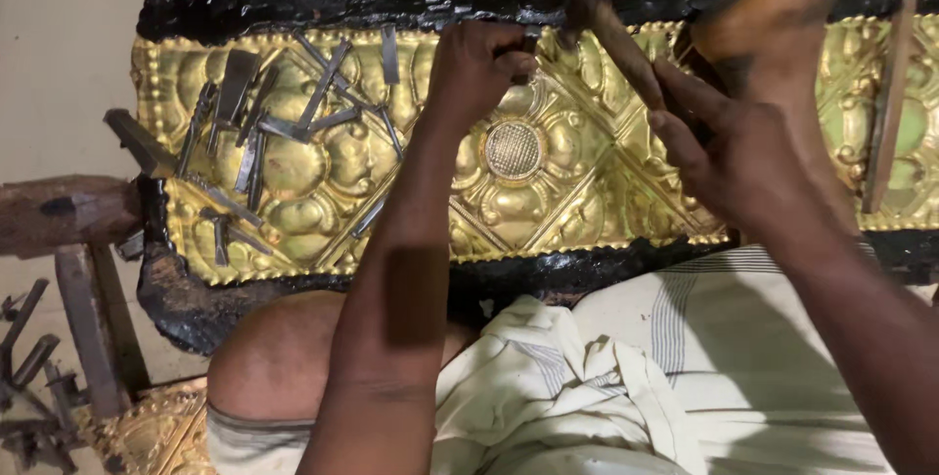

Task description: The person uses a hammer and chisel to emboss a decorative pattern onto a gold-colored metal panel. They repeatedly strike the chisel to create raised designs on the surface.

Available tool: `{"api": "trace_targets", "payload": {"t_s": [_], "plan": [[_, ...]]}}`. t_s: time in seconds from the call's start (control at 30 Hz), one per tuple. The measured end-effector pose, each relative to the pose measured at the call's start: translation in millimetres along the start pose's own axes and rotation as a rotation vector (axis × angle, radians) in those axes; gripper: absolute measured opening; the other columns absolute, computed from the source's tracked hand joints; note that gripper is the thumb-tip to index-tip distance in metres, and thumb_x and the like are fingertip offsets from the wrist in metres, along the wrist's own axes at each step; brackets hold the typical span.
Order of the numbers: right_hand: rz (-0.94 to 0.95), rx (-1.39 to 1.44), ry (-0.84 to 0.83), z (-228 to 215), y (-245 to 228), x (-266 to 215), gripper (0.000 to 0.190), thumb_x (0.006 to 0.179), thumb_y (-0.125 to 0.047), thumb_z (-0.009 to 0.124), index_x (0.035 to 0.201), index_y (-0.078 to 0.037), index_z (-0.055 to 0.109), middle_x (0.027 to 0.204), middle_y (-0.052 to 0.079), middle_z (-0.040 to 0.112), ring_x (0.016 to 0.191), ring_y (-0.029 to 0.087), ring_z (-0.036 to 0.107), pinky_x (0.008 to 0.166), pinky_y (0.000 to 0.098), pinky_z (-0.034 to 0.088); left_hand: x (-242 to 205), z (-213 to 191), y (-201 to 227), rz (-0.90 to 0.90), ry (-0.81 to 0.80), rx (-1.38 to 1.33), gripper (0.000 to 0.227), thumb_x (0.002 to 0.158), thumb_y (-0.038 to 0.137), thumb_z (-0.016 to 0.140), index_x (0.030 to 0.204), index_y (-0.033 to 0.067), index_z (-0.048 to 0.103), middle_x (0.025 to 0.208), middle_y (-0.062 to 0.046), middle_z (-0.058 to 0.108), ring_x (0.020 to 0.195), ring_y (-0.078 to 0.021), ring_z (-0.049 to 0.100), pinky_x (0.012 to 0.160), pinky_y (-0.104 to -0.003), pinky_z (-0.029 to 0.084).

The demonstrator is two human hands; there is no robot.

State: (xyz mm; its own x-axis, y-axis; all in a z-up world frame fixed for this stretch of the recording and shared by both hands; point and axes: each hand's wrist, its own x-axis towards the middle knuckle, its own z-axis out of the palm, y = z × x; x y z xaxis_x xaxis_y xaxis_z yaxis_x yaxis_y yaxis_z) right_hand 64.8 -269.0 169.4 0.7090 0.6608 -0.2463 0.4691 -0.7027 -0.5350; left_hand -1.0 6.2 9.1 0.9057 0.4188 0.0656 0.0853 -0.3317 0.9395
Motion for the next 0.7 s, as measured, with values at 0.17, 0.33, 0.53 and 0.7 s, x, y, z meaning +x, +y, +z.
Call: {"api": "trace_targets", "payload": {"t_s": [0.17,0.33,0.53,0.7], "plan": [[-0.026,0.291,0.247,-17.9,-3.9,-9.1,0.027,0.118,-0.028,0.062,0.112,-0.003,0.064,0.078,0.002,0.061,0.065,0.008,0.057,0.062,0.0274,0.046,-0.8,5.2,-7.5,0.021,0.038,0.109,0.013,0.086,0.022,0.081,0.090,0.0097,0.081,0.084,-0.008,0.080,0.073,-0.0209,0.075,0.075,-0.038,0.058],[-0.196,0.100,0.288,-10.2,-2.2,-2.5,0.031,0.108,-0.023,0.059,0.130,-0.002,0.058,0.083,0.004,0.062,0.069,0.011,0.058,0.059,0.0275,0.046,1.5,3.7,3.1,0.000,0.037,0.057,0.014,0.083,0.025,0.079,0.092,0.0139,0.080,0.081,-0.004,0.079,0.070,-0.0165,0.077,0.071,-0.036,0.060],[0.023,0.255,0.276,-20.4,-2.3,-8.4,0.033,0.109,-0.029,0.059,0.135,-0.008,0.059,0.082,0.003,0.063,0.067,0.011,0.058,0.057,0.0279,0.048,1.8,-1.2,5.9,0.008,-0.019,0.111,0.011,0.086,0.025,0.079,0.083,0.0143,0.082,0.074,-0.002,0.078,0.067,-0.0186,0.073,0.071,-0.039,0.056],[-0.165,0.052,0.365,-10.7,35.0,-9.6,0.034,0.116,-0.034,0.055,0.124,-0.002,0.062,0.083,0.005,0.063,0.069,0.014,0.059,0.059,0.0290,0.047,3.4,4.8,4.0,0.070,0.068,0.060,0.017,0.080,0.031,0.083,0.085,0.0151,0.082,0.078,-0.002,0.078,0.066,-0.0193,0.073,0.067,-0.039,0.054]]}}
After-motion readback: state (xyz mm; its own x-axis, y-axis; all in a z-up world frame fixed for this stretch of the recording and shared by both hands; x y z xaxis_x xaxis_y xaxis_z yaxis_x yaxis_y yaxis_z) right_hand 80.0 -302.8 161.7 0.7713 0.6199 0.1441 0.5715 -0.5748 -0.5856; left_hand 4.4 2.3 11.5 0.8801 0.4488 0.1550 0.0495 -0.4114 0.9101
